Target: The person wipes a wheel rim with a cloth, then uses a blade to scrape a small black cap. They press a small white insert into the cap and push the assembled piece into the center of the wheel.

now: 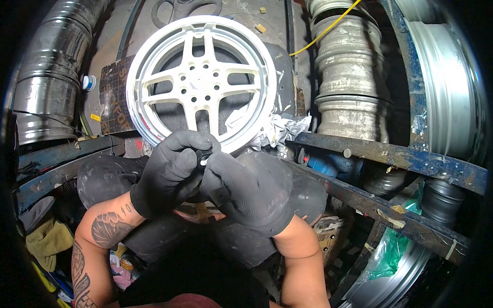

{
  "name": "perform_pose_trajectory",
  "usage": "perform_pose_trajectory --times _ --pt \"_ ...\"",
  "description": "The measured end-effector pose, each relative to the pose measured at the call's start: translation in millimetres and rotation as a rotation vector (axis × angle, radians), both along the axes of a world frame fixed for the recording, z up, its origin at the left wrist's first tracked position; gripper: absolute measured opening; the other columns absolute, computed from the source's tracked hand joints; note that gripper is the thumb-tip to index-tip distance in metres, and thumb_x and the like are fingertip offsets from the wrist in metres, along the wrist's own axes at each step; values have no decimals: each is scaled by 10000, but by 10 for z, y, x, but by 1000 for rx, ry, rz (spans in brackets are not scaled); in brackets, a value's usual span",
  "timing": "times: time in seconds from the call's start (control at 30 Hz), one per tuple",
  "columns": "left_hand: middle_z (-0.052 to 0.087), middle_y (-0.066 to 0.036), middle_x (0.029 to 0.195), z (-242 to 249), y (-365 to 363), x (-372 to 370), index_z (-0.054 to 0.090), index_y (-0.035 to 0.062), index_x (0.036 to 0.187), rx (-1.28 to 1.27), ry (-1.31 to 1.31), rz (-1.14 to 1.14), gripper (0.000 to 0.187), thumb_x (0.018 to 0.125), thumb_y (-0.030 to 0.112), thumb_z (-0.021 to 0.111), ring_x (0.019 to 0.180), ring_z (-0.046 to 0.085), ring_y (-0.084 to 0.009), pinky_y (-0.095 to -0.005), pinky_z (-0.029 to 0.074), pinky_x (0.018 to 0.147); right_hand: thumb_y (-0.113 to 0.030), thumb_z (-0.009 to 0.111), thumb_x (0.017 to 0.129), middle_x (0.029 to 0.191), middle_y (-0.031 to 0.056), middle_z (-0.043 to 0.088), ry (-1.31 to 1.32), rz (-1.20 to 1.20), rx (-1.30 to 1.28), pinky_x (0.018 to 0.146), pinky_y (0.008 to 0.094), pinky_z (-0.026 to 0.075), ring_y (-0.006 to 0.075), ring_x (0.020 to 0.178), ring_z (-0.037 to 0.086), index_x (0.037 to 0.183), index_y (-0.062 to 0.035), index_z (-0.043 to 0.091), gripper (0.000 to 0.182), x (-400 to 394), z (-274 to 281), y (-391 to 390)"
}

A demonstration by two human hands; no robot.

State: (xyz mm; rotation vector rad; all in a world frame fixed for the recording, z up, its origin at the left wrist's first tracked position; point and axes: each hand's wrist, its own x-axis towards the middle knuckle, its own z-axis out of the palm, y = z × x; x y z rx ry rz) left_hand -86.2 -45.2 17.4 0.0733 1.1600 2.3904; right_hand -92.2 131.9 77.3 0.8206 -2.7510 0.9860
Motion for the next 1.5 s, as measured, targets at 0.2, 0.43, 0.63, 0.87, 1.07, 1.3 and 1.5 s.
perform_pose_trajectory --times 0.2,0.43,0.63,0.87,1.07,1.3,1.5 --pt "578 -128 1119 -18 14 10 505 -7 1180 30 -38 13 377 968 299 560 1034 556 -175 -317 454 936 -164 698 715 603 80 447 -45 -4 80 509 429 372 290 539 489 776 -173 586 128 -31 70 -30" --pt "597 -109 1107 15 10 -4 528 -15 1162 23 -11 33 316 966 233 543 1022 568 -156 -294 459 921 -167 791 649 736 83 623 39 46 209 562 363 441 268 598 560 967 -110 667 347 10 57 34" --pt "624 -83 1089 67 30 9 562 -31 1149 71 0 98 231 987 108 476 1007 581 -125 -257 475 900 -165 714 687 623 88 509 -48 -22 136 516 427 390 306 546 518 920 -163 635 246 15 94 -31" --pt "555 -87 1093 81 -47 -38 425 10 1255 -192 300 5 275 989 80 427 962 549 -128 -266 467 847 -164 732 713 701 97 592 -60 -37 -45 568 398 446 291 597 568 1051 -123 684 344 14 62 13" --pt "547 -19 949 106 40 -18 539 -20 1156 -210 334 120 356 1046 287 398 841 503 -65 -214 450 796 -152 738 769 711 99 637 -14 -66 -59 523 361 456 267 562 591 1042 -81 684 287 -5 36 -5" --pt "534 -22 904 -60 27 -35 553 4 1070 520 -347 -99 518 1014 485 369 796 522 -78 -226 463 755 -49 710 767 712 90 662 52 -46 -160 542 339 487 240 580 628 1051 -37 686 286 -30 3 -25" --pt "554 -23 917 26 24 -28 582 5 1053 371 -393 -34 563 1002 523 366 834 539 -93 -260 475 790 -69 718 760 715 95 643 -61 -45 -98 549 333 486 219 576 617 1152 -77 674 395 -37 109 -135"
